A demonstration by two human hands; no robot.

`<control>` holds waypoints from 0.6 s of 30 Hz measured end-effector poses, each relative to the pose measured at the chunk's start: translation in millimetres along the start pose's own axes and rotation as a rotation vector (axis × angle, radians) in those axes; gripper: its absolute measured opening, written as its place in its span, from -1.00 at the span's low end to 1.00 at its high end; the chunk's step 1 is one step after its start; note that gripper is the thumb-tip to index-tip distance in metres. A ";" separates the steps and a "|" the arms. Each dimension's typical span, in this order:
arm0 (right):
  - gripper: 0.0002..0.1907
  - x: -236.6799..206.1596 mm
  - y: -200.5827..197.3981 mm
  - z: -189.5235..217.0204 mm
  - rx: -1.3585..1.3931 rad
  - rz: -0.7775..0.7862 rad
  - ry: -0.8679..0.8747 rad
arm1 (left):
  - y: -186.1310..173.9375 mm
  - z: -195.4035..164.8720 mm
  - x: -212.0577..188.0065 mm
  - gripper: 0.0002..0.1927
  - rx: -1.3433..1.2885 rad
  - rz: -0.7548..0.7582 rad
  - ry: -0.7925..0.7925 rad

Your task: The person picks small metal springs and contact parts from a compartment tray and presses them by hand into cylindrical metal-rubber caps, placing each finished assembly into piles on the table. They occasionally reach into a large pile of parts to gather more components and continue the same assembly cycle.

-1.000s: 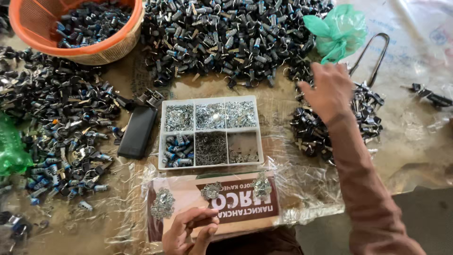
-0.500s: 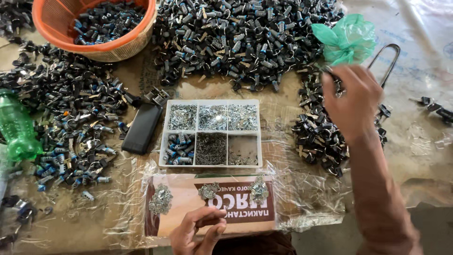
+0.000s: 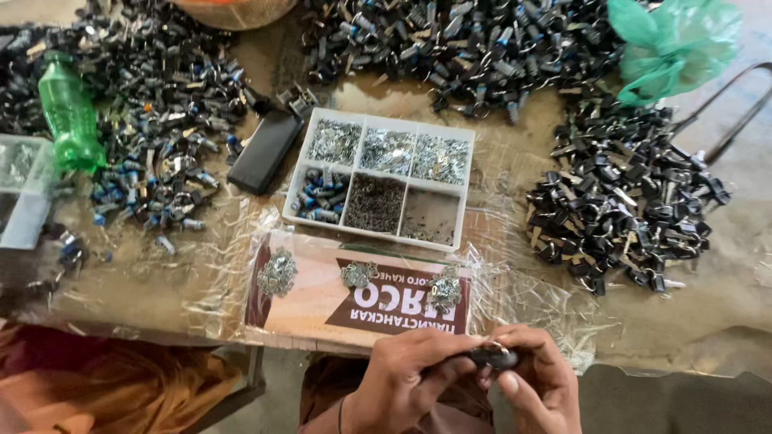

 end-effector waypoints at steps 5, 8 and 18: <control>-0.71 -2.6 -9.9 2.7 -0.474 -0.056 -0.165 | 5.3 7.8 -0.1 -0.69 -0.050 -0.027 0.007; -0.79 4.1 -12.1 3.5 -0.437 -0.070 -0.175 | 3.8 7.0 -4.2 -0.75 -0.159 -0.137 -0.069; -0.79 32.6 5.4 32.4 -0.559 -0.109 -0.211 | -49.5 9.3 -18.5 -0.82 0.072 -0.479 -0.058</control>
Point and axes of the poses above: each hand's wrist, its own x-axis towards the middle knuckle, its own y-axis out of the palm, z = x × y, the point moved 1 cm from there along x, towards the middle knuckle, and after that the axes turned 11 degrees about y, right-handed, at the moved point
